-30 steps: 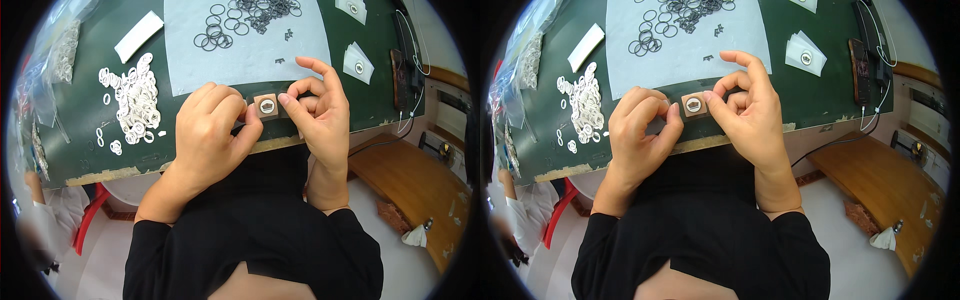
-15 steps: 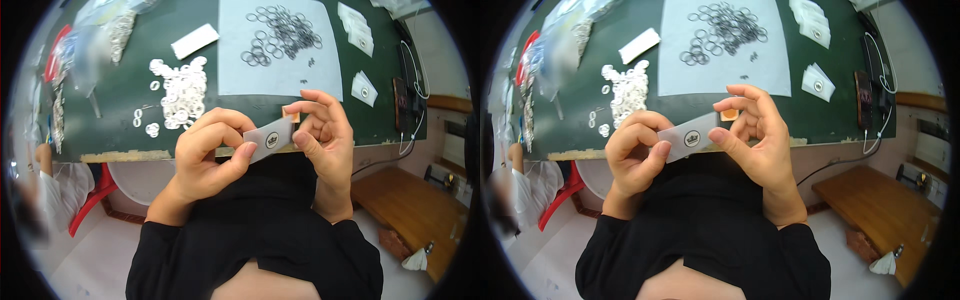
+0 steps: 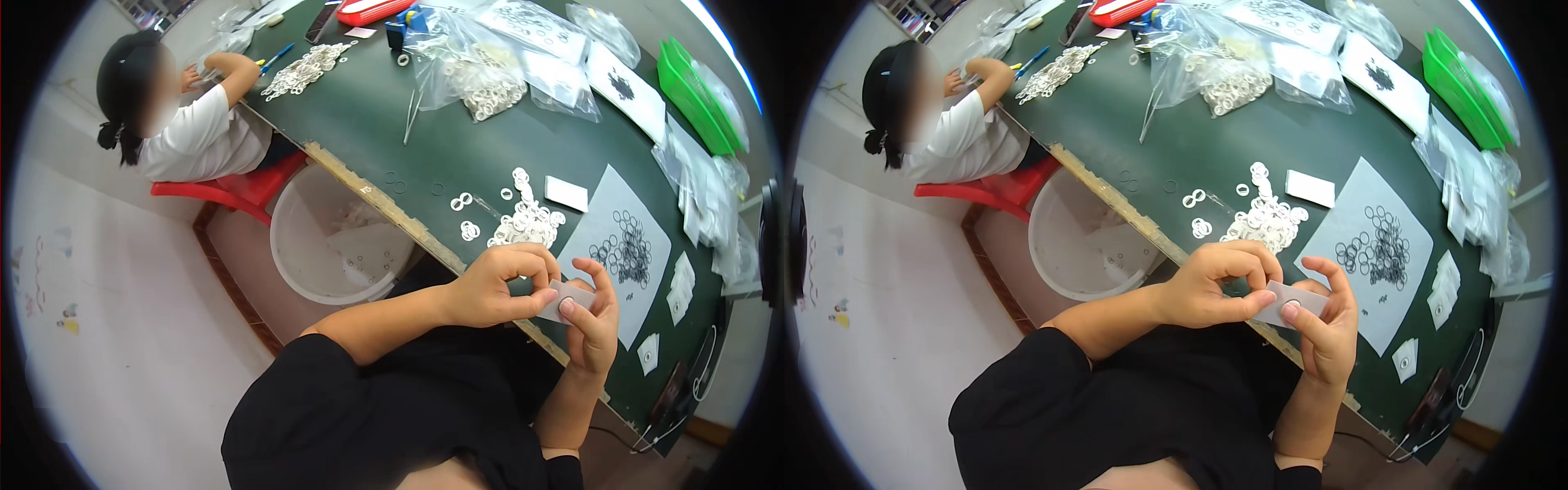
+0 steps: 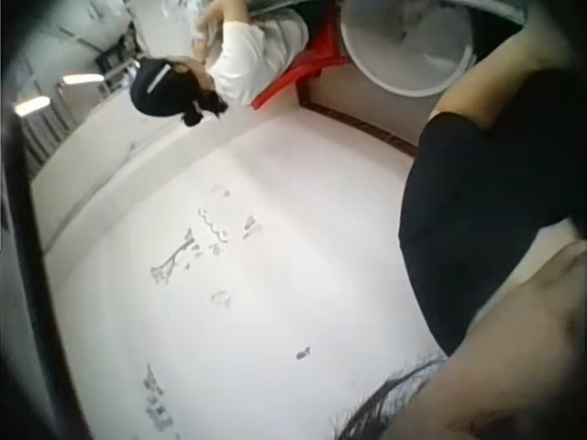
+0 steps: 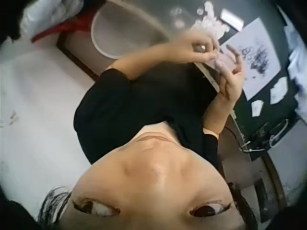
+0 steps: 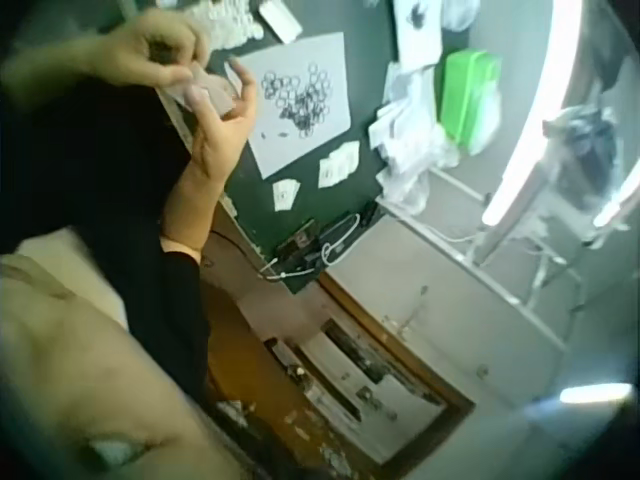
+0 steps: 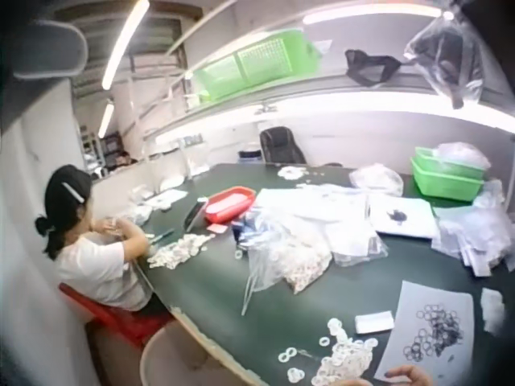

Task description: The person assembles components by hand, placing a crown-shaped metal piece and a white plastic ring onto a wooden block. The person then applies a clear adhesive strip over the assembly, presses it down, and peels the strip away to lift the joined pieces before placing them into a small plastic bag.

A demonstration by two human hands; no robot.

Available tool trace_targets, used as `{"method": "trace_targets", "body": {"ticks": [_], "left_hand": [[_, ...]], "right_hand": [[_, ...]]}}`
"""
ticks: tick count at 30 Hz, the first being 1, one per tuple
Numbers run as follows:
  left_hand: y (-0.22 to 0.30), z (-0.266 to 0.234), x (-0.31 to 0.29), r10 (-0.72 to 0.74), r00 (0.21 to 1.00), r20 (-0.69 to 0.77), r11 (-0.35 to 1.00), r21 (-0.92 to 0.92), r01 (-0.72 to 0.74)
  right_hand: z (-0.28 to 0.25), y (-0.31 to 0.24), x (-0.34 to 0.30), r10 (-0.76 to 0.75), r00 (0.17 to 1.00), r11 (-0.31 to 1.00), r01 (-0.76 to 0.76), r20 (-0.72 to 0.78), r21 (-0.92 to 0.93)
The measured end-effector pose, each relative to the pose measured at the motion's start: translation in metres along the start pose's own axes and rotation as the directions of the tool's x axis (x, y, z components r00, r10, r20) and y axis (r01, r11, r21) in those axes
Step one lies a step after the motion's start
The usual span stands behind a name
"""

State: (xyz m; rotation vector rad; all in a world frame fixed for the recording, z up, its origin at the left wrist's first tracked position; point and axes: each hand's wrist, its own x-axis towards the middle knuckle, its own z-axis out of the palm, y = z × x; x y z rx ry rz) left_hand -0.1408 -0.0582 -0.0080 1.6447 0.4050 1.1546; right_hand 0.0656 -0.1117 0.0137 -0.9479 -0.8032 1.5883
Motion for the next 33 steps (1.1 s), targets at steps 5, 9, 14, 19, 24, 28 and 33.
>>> {"method": "trace_targets", "body": {"ticks": [5, 9, 14, 19, 24, 28, 33], "left_hand": [[-0.003, 0.0, 0.001, -0.078, 0.997, -0.009, 0.996, -0.053, 0.078], [-0.014, 0.009, 0.012, -0.038, 0.998, 0.052, 0.984, -0.172, 0.047], [-0.01, 0.028, 0.015, -0.202, 0.957, 0.209, 0.977, 0.117, 0.18], [-0.03, 0.053, 0.033, 0.105, 0.961, 0.256, 0.88, 0.427, -0.21], [-0.038, 0.047, 0.04, -0.053, 0.957, 0.284, 0.876, 0.473, -0.092], [-0.031, 0.052, 0.034, -0.027, 0.898, 0.438, 0.773, 0.579, -0.26], [-0.026, 0.065, 0.035, -0.057, 0.867, 0.496, 0.718, 0.623, -0.309]], "right_hand": [[-0.016, 0.0, -0.006, -0.038, 0.994, 0.999, 0.042, -0.107, 0.034], [-0.023, 0.002, -0.025, -0.064, 0.979, 0.998, 0.068, -0.193, 0.012], [-0.046, 0.004, -0.066, -0.016, 0.958, 1.0, 0.008, -0.288, -0.027], [-0.11, 0.001, -0.137, -0.296, 0.677, 0.936, 0.066, -0.674, -0.345], [-0.176, -0.033, -0.148, -0.394, 0.498, 0.848, -0.128, -0.772, -0.515], [-0.157, -0.042, -0.117, -0.751, 0.429, 0.153, -0.626, -0.501, -0.765], [-0.154, -0.047, -0.029, -0.604, 0.745, 0.27, -0.143, -0.283, -0.952]]}}
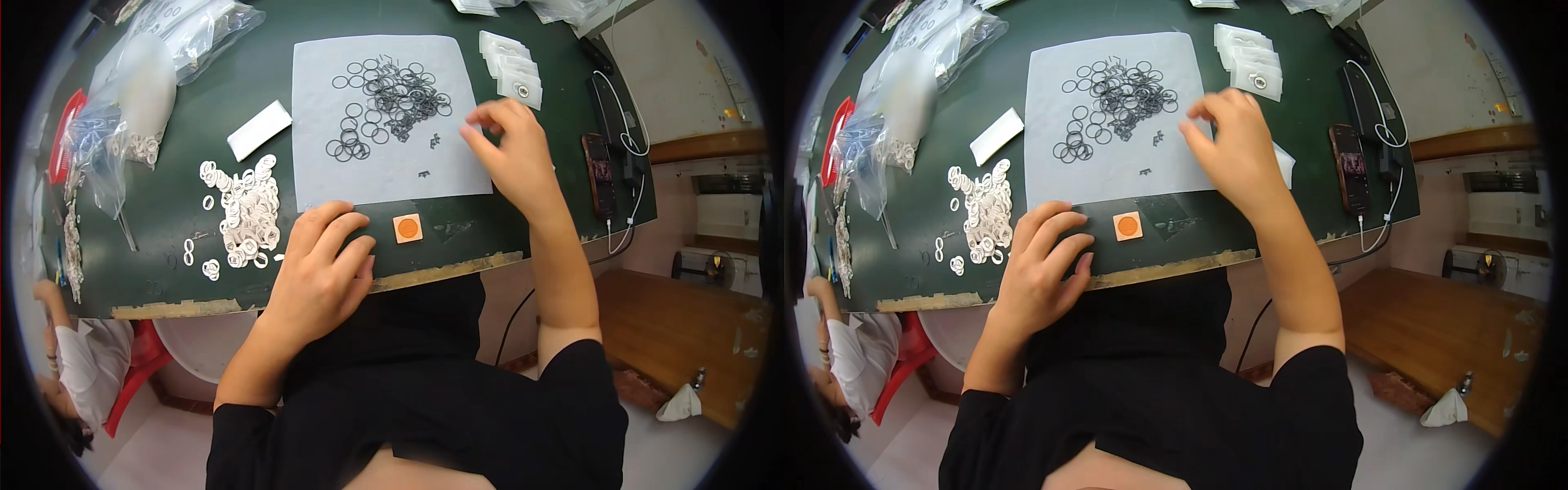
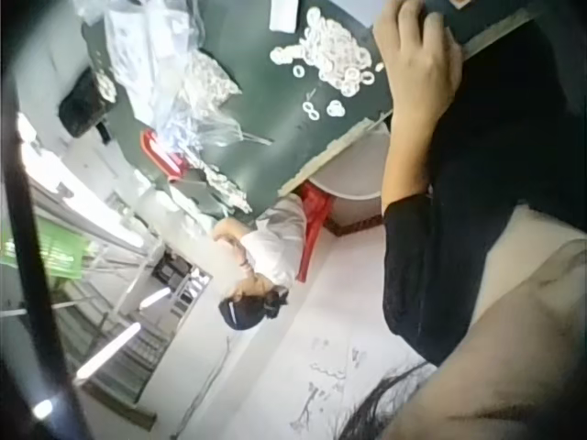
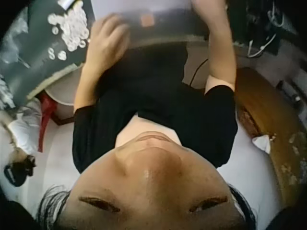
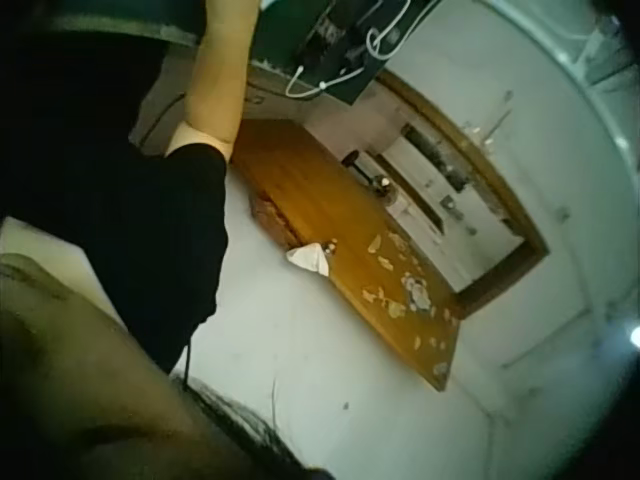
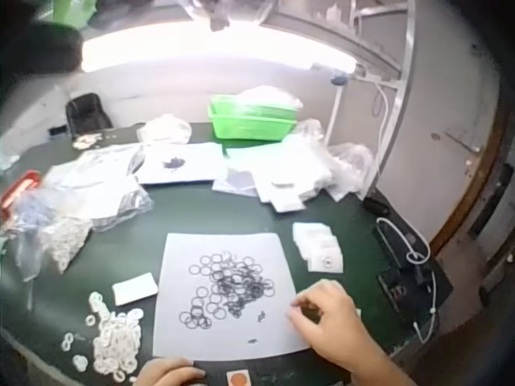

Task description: The person assembles components by hand, placing a crown-shaped metal piece and a white plastic ring onto a wooden block. The person then applies a clear adhesive strip over the assembly, presses it down, and peels the strip away to lift the joined pieces before placing them into a small plastic bag.

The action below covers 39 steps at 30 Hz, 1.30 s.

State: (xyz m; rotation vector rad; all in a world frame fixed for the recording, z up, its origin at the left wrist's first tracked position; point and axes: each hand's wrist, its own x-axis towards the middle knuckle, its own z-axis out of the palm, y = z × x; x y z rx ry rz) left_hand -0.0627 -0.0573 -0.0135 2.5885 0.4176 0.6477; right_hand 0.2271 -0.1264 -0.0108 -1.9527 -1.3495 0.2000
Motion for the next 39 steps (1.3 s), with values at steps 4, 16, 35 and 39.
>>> {"method": "trace_targets", "body": {"ticks": [4, 16, 35, 39], "left_hand": [[-0.003, -0.012, 0.006, 0.005, 0.998, 0.059, 0.999, 0.053, -0.008], [-0.064, 0.017, 0.12, 0.105, 0.983, 0.152, 0.991, 0.06, -0.116], [-0.037, 0.003, 0.09, -0.164, 0.976, 0.146, 0.919, -0.338, 0.205], [-0.028, -0.003, 0.059, -0.337, 0.936, 0.098, 0.812, -0.473, 0.342]], "right_hand": [[0.024, 0.014, 0.037, 0.084, 0.996, 0.97, -0.077, 0.019, -0.229], [0.02, -0.003, 0.023, 0.144, 0.961, 0.96, -0.077, 0.237, -0.27], [0.041, -0.06, -0.075, -0.079, 0.977, 0.997, 0.081, 0.196, -0.002], [0.042, -0.061, -0.077, -0.079, 0.984, 0.997, 0.077, 0.163, 0.015]]}}
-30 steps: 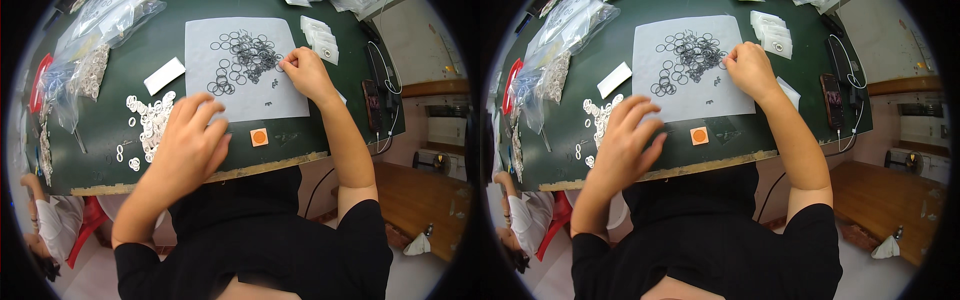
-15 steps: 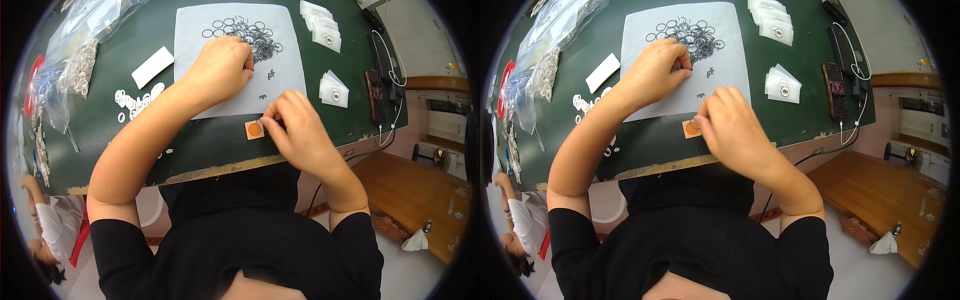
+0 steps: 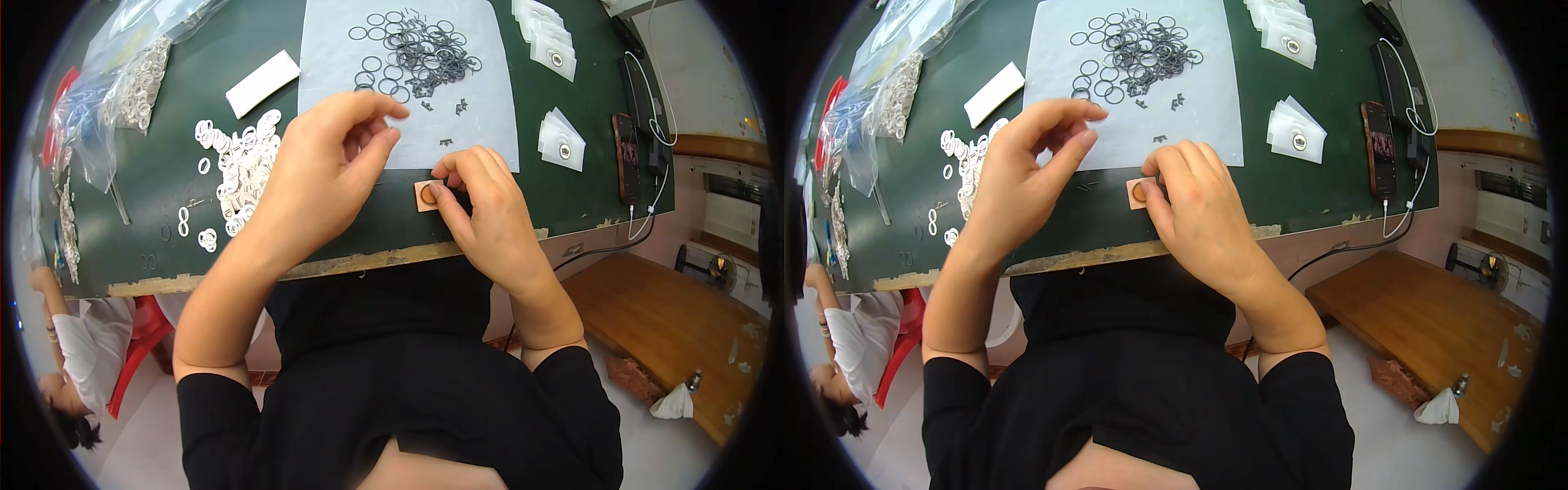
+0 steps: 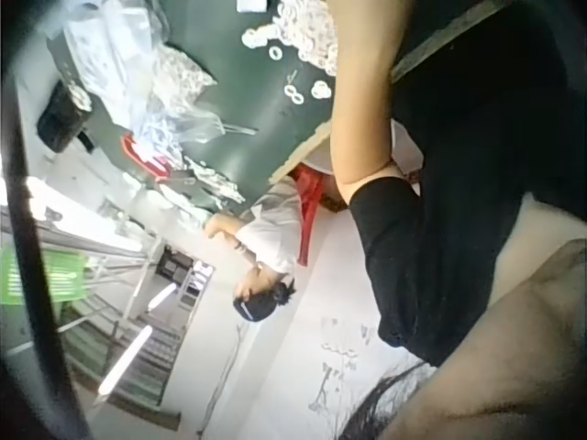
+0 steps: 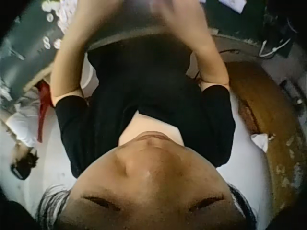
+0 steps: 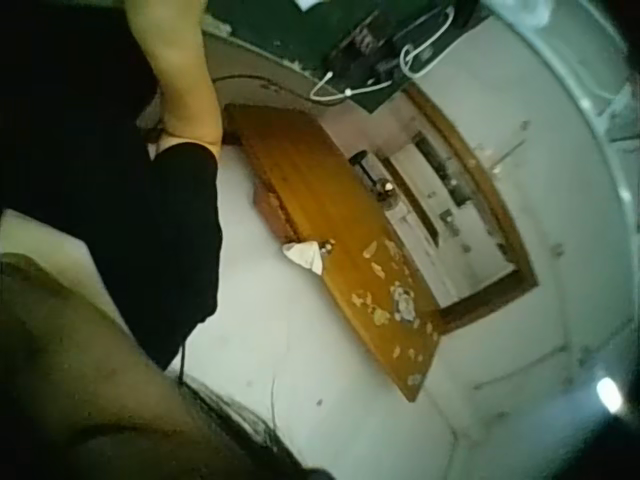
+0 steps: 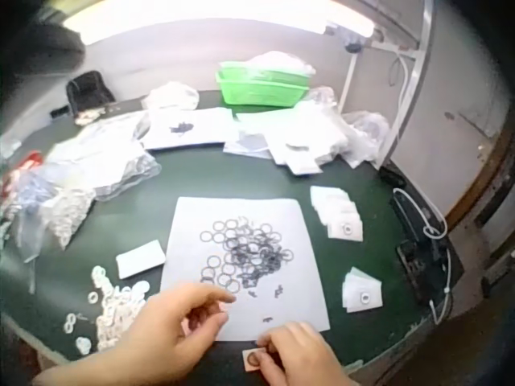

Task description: The person assembles components by hand, placing a crown-shaped metal piece and a white plastic ring onto a wooden block. The person then applies a clear adhesive strip over the assembly, presses it down, and peels the strip away to lift the joined pieces before placing them into a small plastic bag.

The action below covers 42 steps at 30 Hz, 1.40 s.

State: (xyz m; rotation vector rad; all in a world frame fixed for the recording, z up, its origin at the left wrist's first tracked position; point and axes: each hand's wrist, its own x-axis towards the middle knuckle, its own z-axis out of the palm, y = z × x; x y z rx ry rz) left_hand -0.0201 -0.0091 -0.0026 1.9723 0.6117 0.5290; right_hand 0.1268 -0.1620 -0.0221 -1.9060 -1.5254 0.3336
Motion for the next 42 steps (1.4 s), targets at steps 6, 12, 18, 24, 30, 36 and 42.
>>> {"method": "trace_targets", "body": {"ticks": [6, 12, 18, 24, 30, 36, 42], "left_hand": [[0.004, 0.002, -0.034, -0.281, 0.96, -0.008, 0.859, -0.449, 0.248], [0.006, 0.012, -0.044, -0.339, 0.94, 0.027, 0.726, -0.629, 0.28], [0.002, 0.021, -0.051, -0.383, 0.921, 0.074, 0.596, -0.742, 0.308], [-0.002, 0.029, -0.055, -0.389, 0.916, 0.095, 0.473, -0.832, 0.288], [0.003, 0.037, -0.056, -0.397, 0.908, 0.134, 0.292, -0.919, 0.263], [0.007, 0.043, -0.057, -0.405, 0.904, 0.137, 0.332, -0.899, 0.285], [-0.003, 0.029, -0.064, 0.32, 0.931, -0.175, 0.941, 0.169, -0.291]], "right_hand": [[0.003, 0.001, -0.003, 0.033, 0.999, 0.997, -0.035, 0.027, 0.071], [0.005, 0.001, -0.005, 0.06, 0.998, 0.995, -0.061, 0.009, 0.075], [0.009, -0.002, -0.004, 0.086, 0.996, 0.993, -0.085, -0.011, 0.085], [0.007, -0.01, -0.005, 0.107, 0.992, 0.978, -0.091, -0.074, 0.187], [0.0, -0.031, -0.017, 0.337, 0.941, 0.744, -0.274, 0.011, 0.61], [0.005, -0.026, -0.02, 0.37, 0.919, 0.546, -0.334, 0.137, 0.768], [-0.012, -0.008, -0.022, 0.472, 0.874, 0.576, -0.409, 0.12, 0.708]]}}
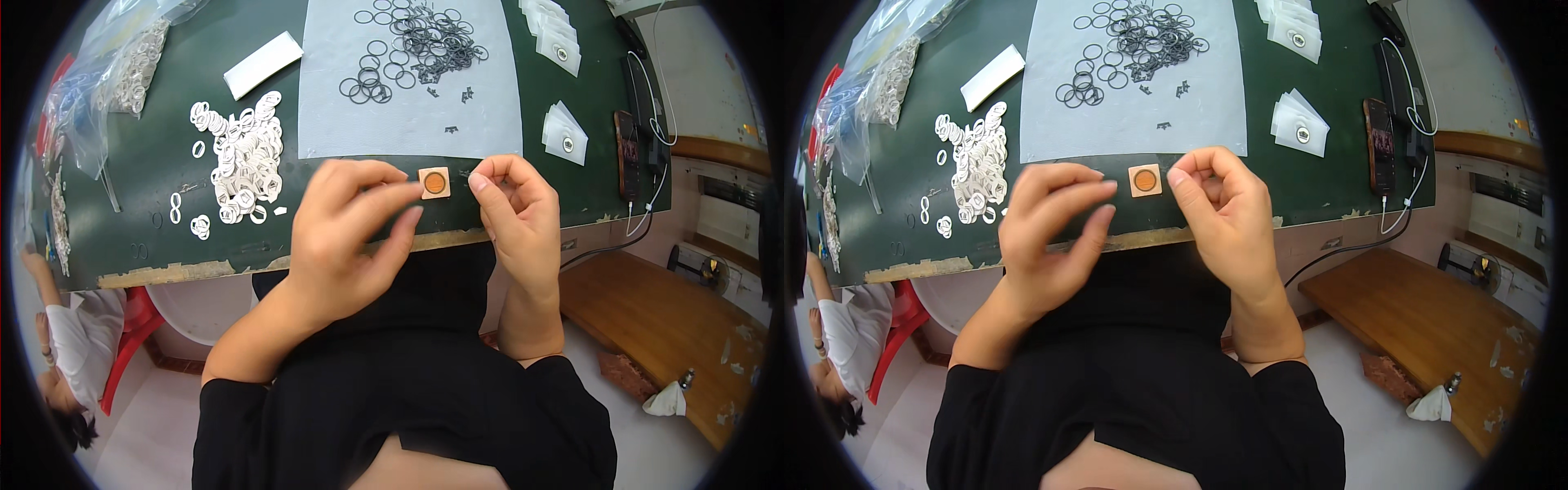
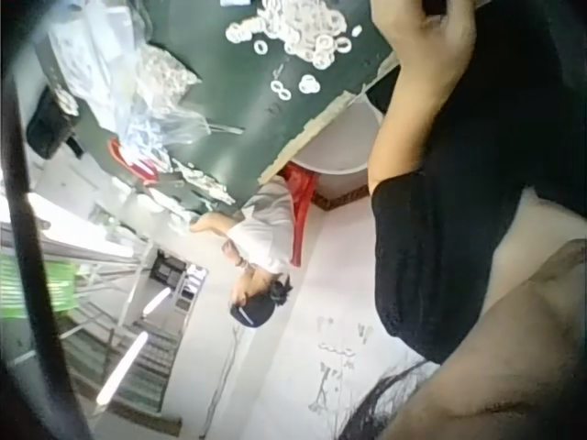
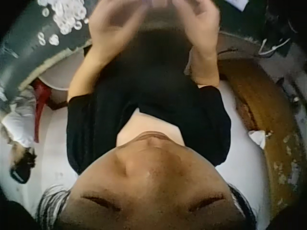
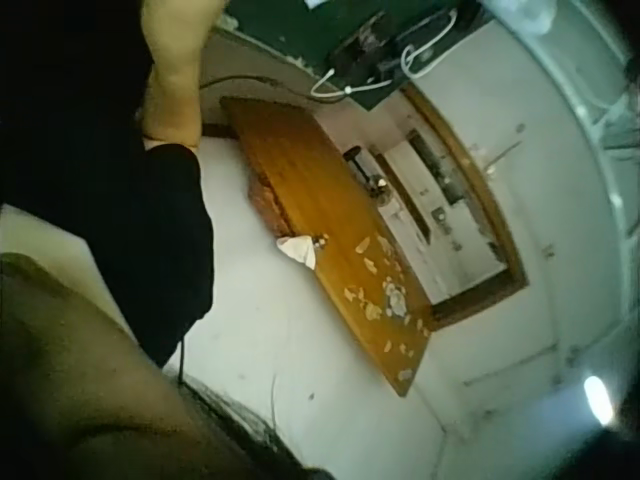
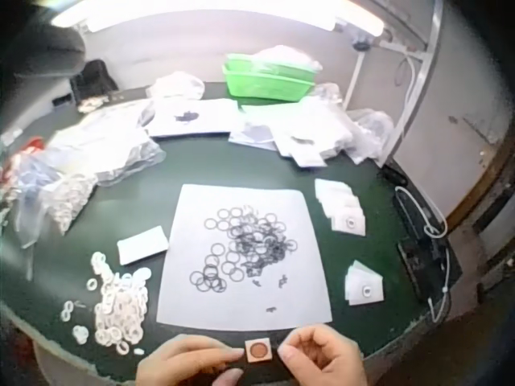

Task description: The person assembles components by hand, placing a crown-shaped metal piece and a white plastic ring onto a wooden block. The person then applies a clear adhesive strip over the assembly, presses it down, and peels the strip away to lift the joined pieces before placing them into a small plastic bag.

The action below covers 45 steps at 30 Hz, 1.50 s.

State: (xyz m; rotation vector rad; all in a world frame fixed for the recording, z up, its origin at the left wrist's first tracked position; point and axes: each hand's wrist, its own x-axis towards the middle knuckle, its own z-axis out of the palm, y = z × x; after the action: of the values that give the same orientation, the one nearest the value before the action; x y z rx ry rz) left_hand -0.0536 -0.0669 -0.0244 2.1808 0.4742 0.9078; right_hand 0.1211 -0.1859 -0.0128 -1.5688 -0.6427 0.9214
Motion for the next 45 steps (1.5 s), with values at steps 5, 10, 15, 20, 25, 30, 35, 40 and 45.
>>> {"method": "trace_targets", "body": {"ticks": [5, 10, 15, 20, 25, 30, 35, 40, 45], "left_hand": [[-0.006, 0.007, -0.006, 0.152, 0.957, 0.246, 0.932, 0.288, -0.221], [-0.009, 0.012, -0.004, 0.124, 0.958, 0.259, 0.928, 0.311, -0.204], [-0.011, 0.012, -0.005, 0.134, 0.961, 0.242, 0.923, 0.322, -0.21], [-0.012, 0.015, -0.005, 0.137, 0.956, 0.258, 0.915, 0.336, -0.222], [-0.013, 0.015, -0.006, 0.129, 0.954, 0.27, 0.913, 0.342, -0.221], [-0.011, 0.015, -0.006, 0.122, 0.953, 0.278, 0.924, 0.318, -0.211], [-0.012, -0.002, -0.002, 0.046, 0.99, 0.13, 0.95, 0.301, -0.084], [-0.024, -0.02, 0.0, -0.072, 0.997, 0.002, 0.927, 0.37, 0.066], [-0.021, -0.018, 0.005, -0.076, 0.992, 0.105, 0.941, 0.336, 0.037]], "right_hand": [[-0.001, 0.004, 0.003, 0.084, 0.996, 0.97, -0.078, 0.015, -0.232], [0.006, 0.003, 0.006, 0.094, 0.995, 0.954, -0.087, 0.013, -0.286], [0.013, 0.003, 0.01, 0.05, 0.999, 0.931, -0.04, 0.019, -0.363], [0.014, 0.005, 0.01, 0.018, 1.0, 0.896, -0.01, 0.012, -0.443], [0.014, 0.008, 0.01, -0.013, 1.0, 0.896, 0.018, 0.015, -0.443], [0.015, 0.009, 0.012, -0.008, 1.0, 0.943, 0.001, -0.018, -0.334], [0.014, 0.008, 0.013, 0.014, 1.0, 0.953, -0.016, -0.01, -0.301], [0.012, 0.006, 0.014, 0.03, 1.0, 0.956, -0.026, 0.008, -0.291], [0.009, 0.002, 0.011, 0.088, 0.996, 0.987, -0.085, 0.015, -0.135]]}}
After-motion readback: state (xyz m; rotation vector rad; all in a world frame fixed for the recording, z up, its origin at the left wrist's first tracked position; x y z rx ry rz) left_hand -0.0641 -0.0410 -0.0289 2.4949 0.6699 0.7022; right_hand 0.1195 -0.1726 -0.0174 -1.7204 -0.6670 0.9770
